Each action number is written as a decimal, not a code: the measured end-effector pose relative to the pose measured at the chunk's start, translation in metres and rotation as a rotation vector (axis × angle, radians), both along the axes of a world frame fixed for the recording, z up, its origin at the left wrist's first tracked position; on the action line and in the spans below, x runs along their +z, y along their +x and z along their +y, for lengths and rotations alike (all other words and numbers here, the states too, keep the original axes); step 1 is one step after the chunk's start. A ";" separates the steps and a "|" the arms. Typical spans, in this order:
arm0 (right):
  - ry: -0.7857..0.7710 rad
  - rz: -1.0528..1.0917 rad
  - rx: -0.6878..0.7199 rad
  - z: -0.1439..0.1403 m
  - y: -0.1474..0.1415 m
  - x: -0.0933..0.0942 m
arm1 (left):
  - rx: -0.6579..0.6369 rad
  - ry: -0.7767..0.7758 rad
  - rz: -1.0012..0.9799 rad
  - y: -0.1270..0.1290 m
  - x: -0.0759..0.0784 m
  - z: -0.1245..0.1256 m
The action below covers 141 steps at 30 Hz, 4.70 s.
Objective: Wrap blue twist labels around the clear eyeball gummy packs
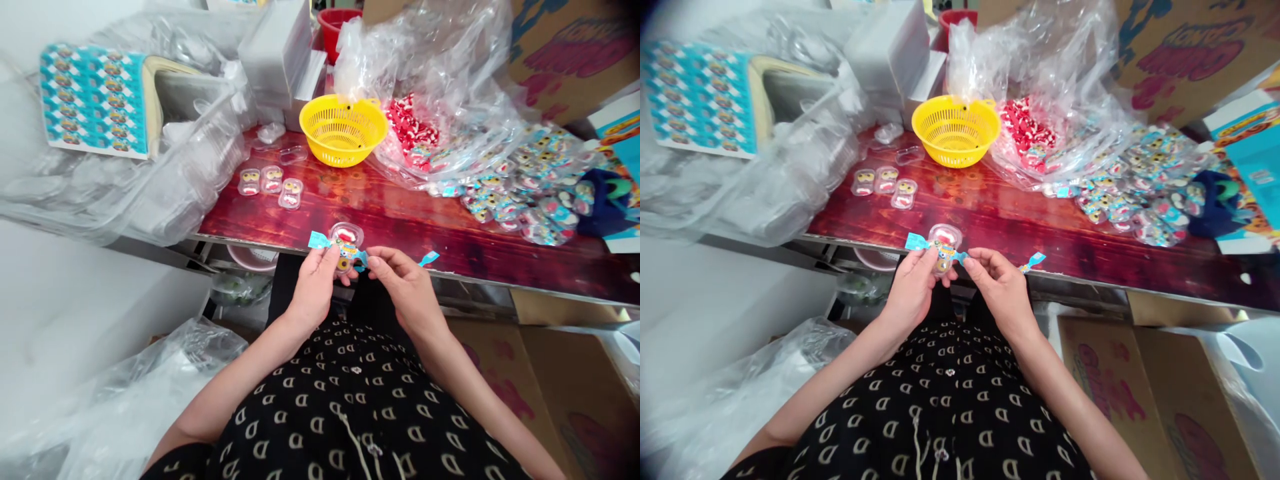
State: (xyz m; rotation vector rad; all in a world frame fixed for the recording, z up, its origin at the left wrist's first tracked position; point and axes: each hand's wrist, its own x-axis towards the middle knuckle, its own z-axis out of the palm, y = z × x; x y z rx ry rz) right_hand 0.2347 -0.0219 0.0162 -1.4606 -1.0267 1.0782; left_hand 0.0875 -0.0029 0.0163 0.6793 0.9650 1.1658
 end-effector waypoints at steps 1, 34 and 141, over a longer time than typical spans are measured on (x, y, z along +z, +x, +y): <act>-0.023 0.075 -0.004 0.003 -0.001 -0.002 | -0.007 -0.004 -0.026 -0.001 0.001 0.000; 0.013 0.298 0.404 -0.016 -0.006 -0.007 | -0.735 -0.094 -0.293 -0.046 0.007 -0.004; 0.831 -0.583 0.527 -0.029 -0.005 0.021 | -0.542 0.384 0.457 -0.049 0.023 -0.019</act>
